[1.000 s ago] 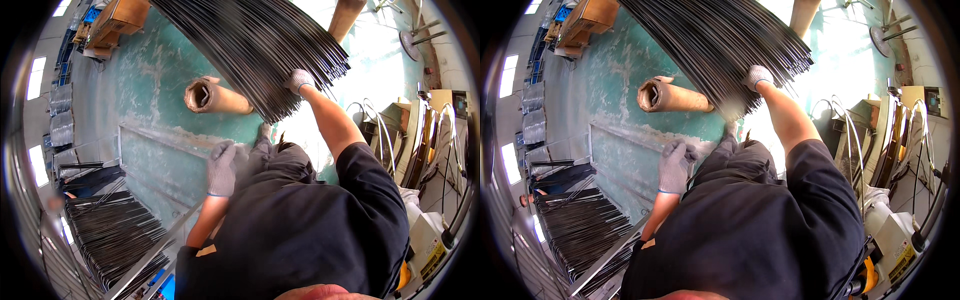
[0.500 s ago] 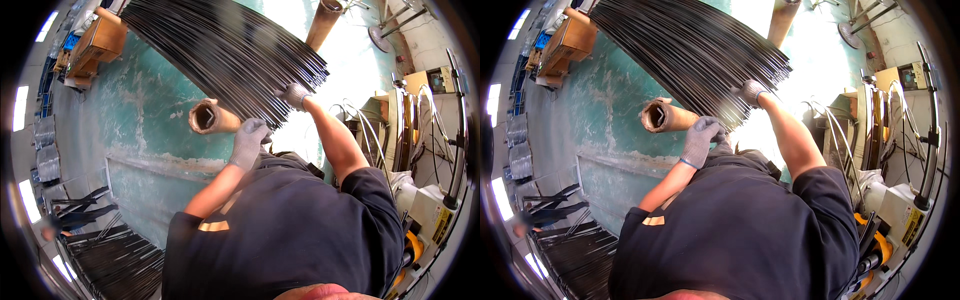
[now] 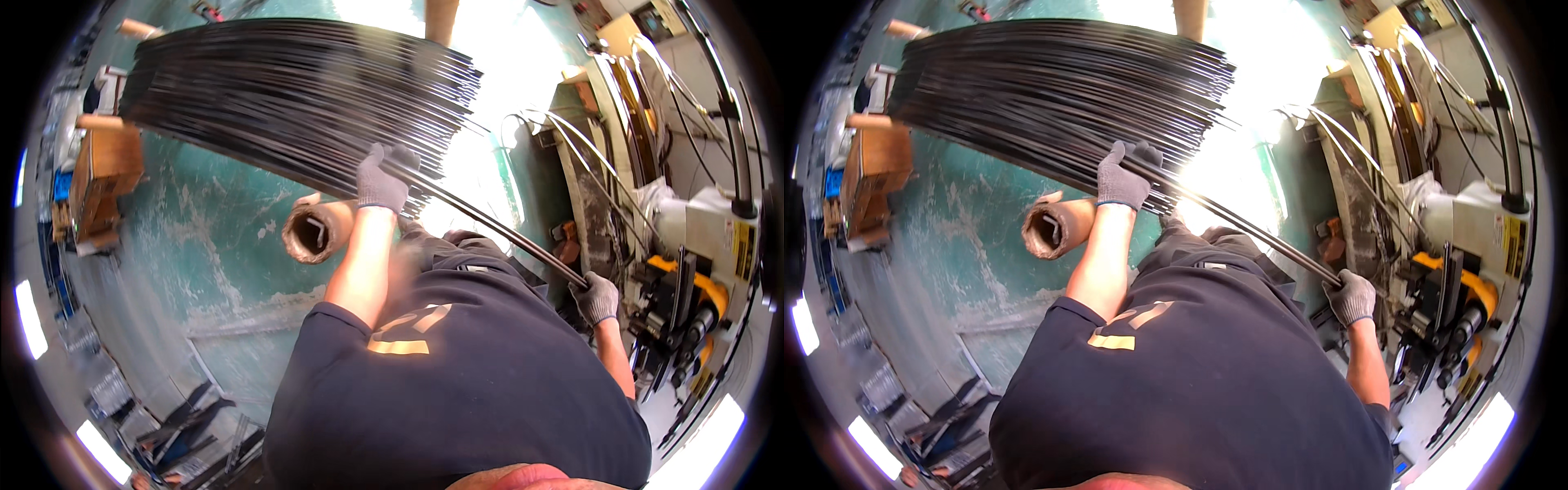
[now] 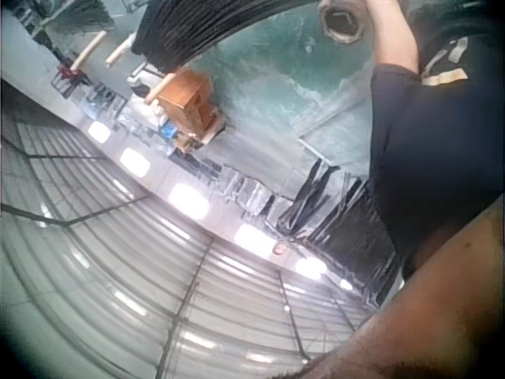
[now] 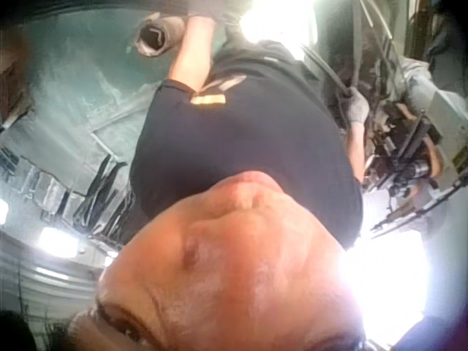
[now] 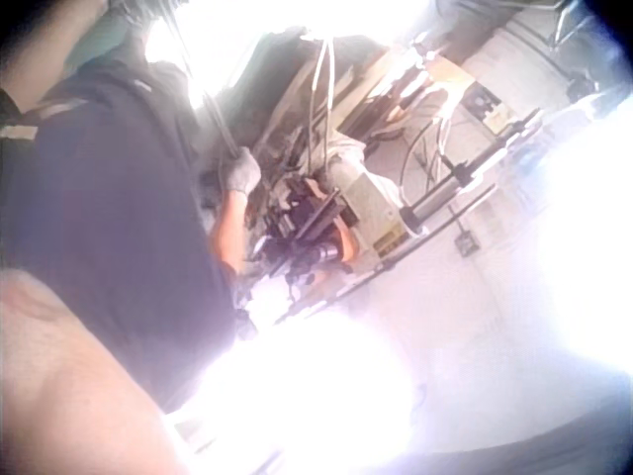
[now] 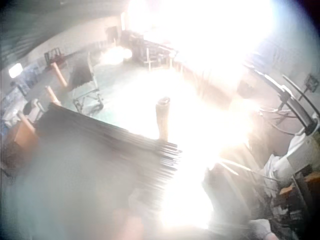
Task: The person repeatedly picks up bundles of long metal rods, feeds them into a bending machine, and removes the bent pieces. The bent rods are stacked on the floor next to the machine.
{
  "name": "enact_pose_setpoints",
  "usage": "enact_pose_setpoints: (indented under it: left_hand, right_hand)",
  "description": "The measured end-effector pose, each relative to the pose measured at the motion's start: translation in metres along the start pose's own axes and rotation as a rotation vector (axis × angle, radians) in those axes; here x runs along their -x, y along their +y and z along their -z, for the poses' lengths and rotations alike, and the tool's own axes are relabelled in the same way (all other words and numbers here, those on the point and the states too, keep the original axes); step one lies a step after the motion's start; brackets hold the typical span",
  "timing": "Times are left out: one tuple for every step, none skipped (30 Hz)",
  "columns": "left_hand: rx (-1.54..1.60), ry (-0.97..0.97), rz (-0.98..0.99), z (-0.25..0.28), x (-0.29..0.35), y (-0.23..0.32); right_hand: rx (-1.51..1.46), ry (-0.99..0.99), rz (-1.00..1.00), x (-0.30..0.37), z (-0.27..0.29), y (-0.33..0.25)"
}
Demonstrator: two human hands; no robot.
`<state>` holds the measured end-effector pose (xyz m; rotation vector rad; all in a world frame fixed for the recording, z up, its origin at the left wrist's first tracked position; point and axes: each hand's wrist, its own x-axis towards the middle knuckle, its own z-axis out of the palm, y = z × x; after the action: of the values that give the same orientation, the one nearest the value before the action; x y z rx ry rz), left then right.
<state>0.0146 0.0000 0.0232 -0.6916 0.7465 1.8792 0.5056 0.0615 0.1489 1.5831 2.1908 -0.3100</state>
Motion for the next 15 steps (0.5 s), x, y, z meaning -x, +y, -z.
enact_pose_setpoints:
  left_hand:
    - [-0.052,-0.048,0.018,0.004,-0.003,-0.008]
    - [-0.111,-0.098,0.032,0.002,0.003,-0.014]
    - [-0.184,-0.111,0.033,0.002,0.014,-0.021]
    - [-0.146,-0.06,0.1,0.0,0.024,-0.031]
    - [-0.463,-0.206,-0.013,0.013,0.027,-0.04]
    - [-0.372,-0.22,0.108,0.007,0.031,-0.051]
    - [-0.283,-0.215,0.222,0.004,0.038,-0.058]
    - [-0.342,-0.24,0.271,-0.008,0.042,-0.065]
    - [-0.388,-0.276,0.206,-0.021,0.048,-0.068]
    - [-0.439,-0.326,0.06,-0.041,0.064,-0.069]
    - [-0.503,-0.371,-0.049,-0.064,0.074,-0.075]
    - [-0.505,-0.397,-0.065,-0.085,0.081,-0.086]
    - [-0.474,-0.399,-0.013,-0.103,0.087,-0.092]
    - [-0.445,-0.398,0.038,-0.117,0.092,-0.103]
    - [-0.407,-0.51,0.094,-0.126,0.099,-0.123]
  right_hand:
    - [-0.031,0.138,-0.013,0.012,-0.013,0.011]
    - [-0.025,0.204,-0.008,0.018,-0.024,0.021]
    - [-0.016,0.27,-0.002,0.025,-0.034,0.033]
    - [-0.005,0.337,0.004,0.032,-0.044,0.047]
    - [-0.038,0.387,0.002,0.038,-0.057,0.061]
    - [-0.071,0.411,-0.019,0.048,-0.072,0.081]
    - [-0.058,0.456,-0.041,0.057,-0.085,0.101]
    - [-0.034,0.498,-0.083,0.072,-0.095,0.123]
    - [-0.052,0.542,-0.102,0.084,-0.106,0.144]
    - [-0.049,0.525,-0.175,0.095,-0.112,0.165]
    - [-0.069,0.505,-0.271,0.114,-0.122,0.186]
    - [-0.09,0.484,-0.369,0.133,-0.133,0.207]
    - [-0.083,0.507,-0.461,0.148,-0.143,0.227]
    - [-0.076,0.531,-0.552,0.156,-0.151,0.245]
    - [-0.048,0.608,-0.712,0.157,-0.157,0.254]
